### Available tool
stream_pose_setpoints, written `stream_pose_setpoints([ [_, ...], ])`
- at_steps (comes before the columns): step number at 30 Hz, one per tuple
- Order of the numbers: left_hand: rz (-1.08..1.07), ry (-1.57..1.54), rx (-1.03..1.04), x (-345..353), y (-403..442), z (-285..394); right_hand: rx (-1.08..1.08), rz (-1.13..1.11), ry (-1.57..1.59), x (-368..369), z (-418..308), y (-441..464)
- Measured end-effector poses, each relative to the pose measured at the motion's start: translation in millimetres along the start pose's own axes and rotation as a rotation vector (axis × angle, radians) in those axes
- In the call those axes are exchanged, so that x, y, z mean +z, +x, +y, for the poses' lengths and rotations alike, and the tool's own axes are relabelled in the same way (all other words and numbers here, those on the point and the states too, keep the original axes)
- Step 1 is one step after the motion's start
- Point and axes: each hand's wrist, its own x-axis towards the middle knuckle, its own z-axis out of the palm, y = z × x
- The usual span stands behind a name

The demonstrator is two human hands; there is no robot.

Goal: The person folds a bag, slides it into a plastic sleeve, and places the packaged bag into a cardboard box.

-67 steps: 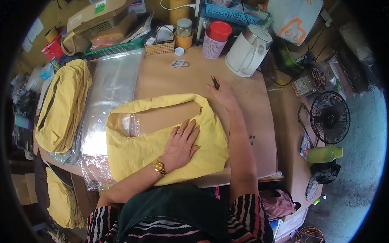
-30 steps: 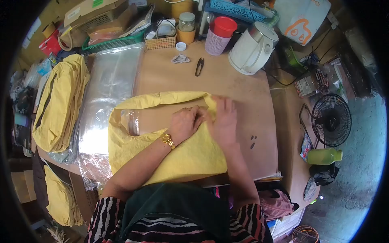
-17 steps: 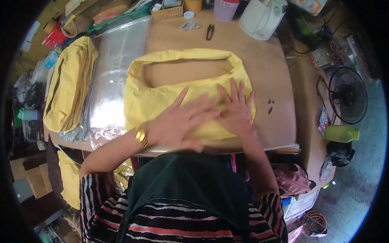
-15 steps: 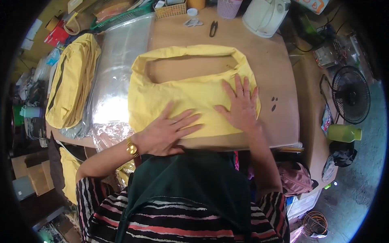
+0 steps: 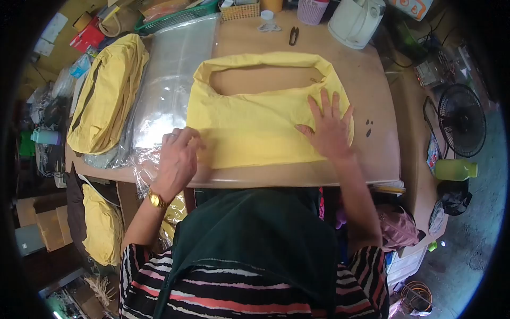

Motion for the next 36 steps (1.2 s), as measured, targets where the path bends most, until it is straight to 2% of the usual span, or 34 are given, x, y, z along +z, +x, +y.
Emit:
stream_pose_setpoints([
  [1,0.131,-0.047,-0.083,-7,3,8,-0.005,0.009,-0.005,-10,-14,0],
  [3,0.113,-0.031,0.095,-19,19,55,-0.098,0.109,0.197,-32,-57,-13],
  [5,-0.035,-0.14,0.197,30,15,58,-0.189,0.093,0.235,-27,-78,-20],
  [6,-0.029,-0.124,0.167,42,9,50,-0.18,0.05,0.256,-24,-78,-21],
  [9,-0.06,-0.156,0.024,37,-3,23,-0.188,0.009,0.248,-20,-64,-17],
  [11,-0.221,0.097,-0.195,-2,-24,2,-0.119,0.026,0.211,-15,-48,-13],
  [12,-0.166,0.172,-0.261,-6,-42,-17,-0.143,0.046,0.209,-21,-44,-10],
  [13,-0.114,0.25,-0.323,-10,-62,-36,-0.117,-0.031,0.211,-30,-41,-9],
  [14,-0.142,0.204,-0.447,-19,-75,-53,-0.088,-0.107,0.212,-35,-39,-4],
  [15,-0.171,0.157,-0.571,-27,-87,-67,-0.104,-0.088,0.217,-31,-38,6],
  [17,-0.079,0.098,-0.569,-25,-100,-90,-0.334,0.053,0.28,-17,-46,23],
  [19,0.108,-0.048,-0.418,-20,-107,-105,-0.442,0.052,0.774,-51,-118,47],
  [20,0.28,-0.02,-0.359,-30,-102,-98,-0.516,0.08,0.888,-68,-155,52],
  [21,0.289,-0.011,-0.364,-41,-97,-89,-0.588,0.104,1.0,-83,-190,55],
  [23,0.552,0.052,-0.511,-64,-85,-72,-0.706,0.383,0.914,-92,-241,74],
  [24,0.734,0.208,-0.479,-72,-78,-65,-0.743,0.48,0.88,-92,-259,86],
  [25,0.741,0.215,-0.479,-76,-77,-56,-0.802,0.511,0.93,-92,-269,102],
  [27,0.701,-0.298,-0.446,-77,-78,-35,-0.864,0.56,0.975,-100,-276,120],
  [29,0.418,-0.302,-0.427,-53,-71,-32,-0.786,0.671,1.018,-118,-271,127],
  [30,0.289,-0.254,-0.579,-39,-67,-39,-0.789,0.673,1.012,-125,-268,125],
  [31,0.295,-0.258,-0.576,-25,-64,-51,-0.821,0.672,0.991,-131,-262,120],
  [33,0.576,-0.151,-0.634,-2,-49,-86,-0.849,0.682,0.961,-129,-256,111],
  [35,0.512,-0.184,-0.669,15,-44,-108,-0.956,0.635,0.941,-117,-249,96],
  [36,0.455,-0.003,-0.649,22,-38,-107,-0.952,0.637,0.933,-117,-244,86],
])
